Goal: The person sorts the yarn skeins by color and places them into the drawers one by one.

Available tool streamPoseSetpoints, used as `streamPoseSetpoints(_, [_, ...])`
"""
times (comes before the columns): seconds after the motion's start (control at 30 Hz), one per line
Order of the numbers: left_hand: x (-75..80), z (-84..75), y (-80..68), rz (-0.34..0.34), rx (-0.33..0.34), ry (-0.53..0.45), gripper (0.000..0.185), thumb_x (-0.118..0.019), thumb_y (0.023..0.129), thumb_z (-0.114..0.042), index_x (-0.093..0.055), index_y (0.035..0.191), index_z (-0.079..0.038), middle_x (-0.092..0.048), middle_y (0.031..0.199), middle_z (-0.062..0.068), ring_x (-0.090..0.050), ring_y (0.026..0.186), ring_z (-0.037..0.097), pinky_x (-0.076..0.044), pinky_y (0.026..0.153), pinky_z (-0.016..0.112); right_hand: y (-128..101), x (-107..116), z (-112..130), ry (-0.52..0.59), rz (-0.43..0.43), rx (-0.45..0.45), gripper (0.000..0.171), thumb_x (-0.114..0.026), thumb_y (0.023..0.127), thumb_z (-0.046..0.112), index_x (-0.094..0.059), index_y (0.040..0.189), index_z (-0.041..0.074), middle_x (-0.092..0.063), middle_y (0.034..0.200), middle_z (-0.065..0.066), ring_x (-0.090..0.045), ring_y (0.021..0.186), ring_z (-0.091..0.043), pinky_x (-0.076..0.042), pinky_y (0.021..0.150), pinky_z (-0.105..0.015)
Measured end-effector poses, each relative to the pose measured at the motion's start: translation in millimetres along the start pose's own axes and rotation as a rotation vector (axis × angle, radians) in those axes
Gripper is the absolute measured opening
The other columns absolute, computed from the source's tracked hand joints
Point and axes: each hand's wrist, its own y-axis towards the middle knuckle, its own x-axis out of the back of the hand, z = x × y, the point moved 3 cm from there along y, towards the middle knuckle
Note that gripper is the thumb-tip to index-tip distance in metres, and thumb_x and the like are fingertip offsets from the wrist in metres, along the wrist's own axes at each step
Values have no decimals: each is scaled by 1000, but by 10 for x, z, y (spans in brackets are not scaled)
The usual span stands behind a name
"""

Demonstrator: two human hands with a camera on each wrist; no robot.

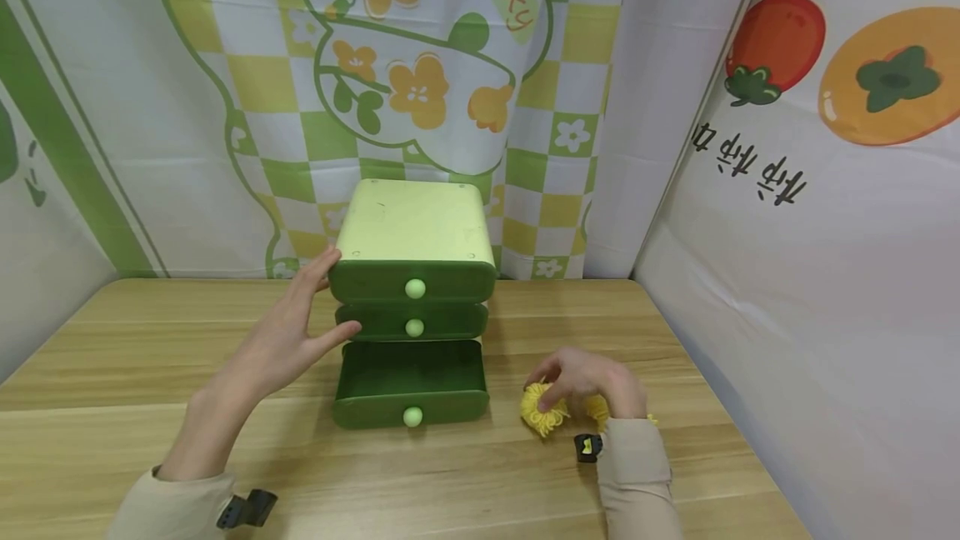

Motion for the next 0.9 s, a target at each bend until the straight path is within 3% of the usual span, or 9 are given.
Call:
streamPoseSetpoints(0.53, [5,-5,-5,4,0,8,95,-71,93,-37,-5,161,-29,-16,166,9,-30,146,42,-33,110,67,28,79,75,-8,-118,190,39,-75,87,30,-71,121,11,-67,129,-10,-59,119,-31,-48,100,-53])
streamPoseSetpoints(0.9, [1,-1,2,-3,-8,6,95,-71,92,-36,-6,161,-29,-16,167,9,-29,147,42,-33,111,66,40,105,200,49,-201,211,42,-75,88,34,-70,123,13,-70,123,0,-61,103,-14,-51,85,-29])
